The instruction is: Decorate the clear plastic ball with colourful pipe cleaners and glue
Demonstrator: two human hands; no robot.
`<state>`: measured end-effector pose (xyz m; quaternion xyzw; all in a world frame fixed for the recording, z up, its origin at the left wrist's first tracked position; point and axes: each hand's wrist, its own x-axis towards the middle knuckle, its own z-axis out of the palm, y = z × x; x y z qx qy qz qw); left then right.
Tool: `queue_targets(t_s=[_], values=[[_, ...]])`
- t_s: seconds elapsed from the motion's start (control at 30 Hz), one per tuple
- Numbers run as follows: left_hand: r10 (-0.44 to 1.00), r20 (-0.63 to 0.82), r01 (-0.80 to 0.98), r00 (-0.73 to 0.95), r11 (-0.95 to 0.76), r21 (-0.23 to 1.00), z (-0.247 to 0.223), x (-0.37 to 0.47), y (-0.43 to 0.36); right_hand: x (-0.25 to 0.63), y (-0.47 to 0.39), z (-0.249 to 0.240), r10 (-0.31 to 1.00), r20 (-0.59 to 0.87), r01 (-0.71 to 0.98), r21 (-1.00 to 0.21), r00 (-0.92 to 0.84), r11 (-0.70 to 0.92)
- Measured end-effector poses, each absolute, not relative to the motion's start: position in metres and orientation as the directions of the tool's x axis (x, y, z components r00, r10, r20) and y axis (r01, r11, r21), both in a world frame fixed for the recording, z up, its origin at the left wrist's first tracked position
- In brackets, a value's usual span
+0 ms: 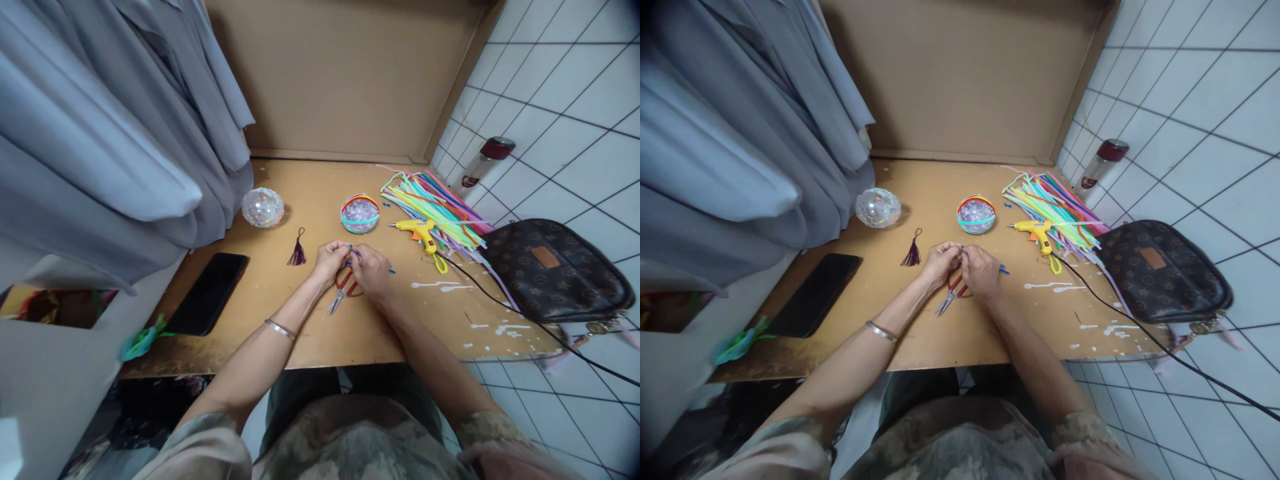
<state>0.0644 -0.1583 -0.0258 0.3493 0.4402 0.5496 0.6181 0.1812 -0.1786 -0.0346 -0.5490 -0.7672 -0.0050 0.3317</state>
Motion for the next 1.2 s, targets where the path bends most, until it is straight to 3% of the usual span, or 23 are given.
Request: queue_targets(t_s=[0.23, 0.5, 0.8, 0.93, 1.2], values=[[0.981, -0.124, -0.368, 0.146, 0.17, 0.914, -0.022, 0.058, -0.159, 0.196, -0.171, -0.038, 0.802, 0.581, 0.789, -0.426, -0.136, 0.442], [0.959, -0.033, -0.226, 0.28, 0.1, 0.969, -0.023, 0.045, -0.156, 0.207, -0.166, -0.036, 0.779, 0.603, 0.7, -0.483, -0.171, 0.527], [0.969, -0.016, -0.147, 0.248, 0.054, 0.988, -0.024, 0.045, -0.156, 0.208, -0.167, -0.033, 0.758, 0.6, 0.723, -0.403, -0.255, 0.562], [0.988, -0.006, -0.14, 0.154, 0.028, 0.99, -0.023, 0.048, -0.156, 0.206, -0.168, -0.032, 0.742, 0.607, 0.724, -0.373, -0.284, 0.581], [0.998, -0.062, -0.346, 0.033, 0.07, 0.936, -0.022, 0.059, -0.159, 0.192, -0.175, -0.036, 0.723, 0.643, 0.742, -0.35, -0.254, 0.572]])
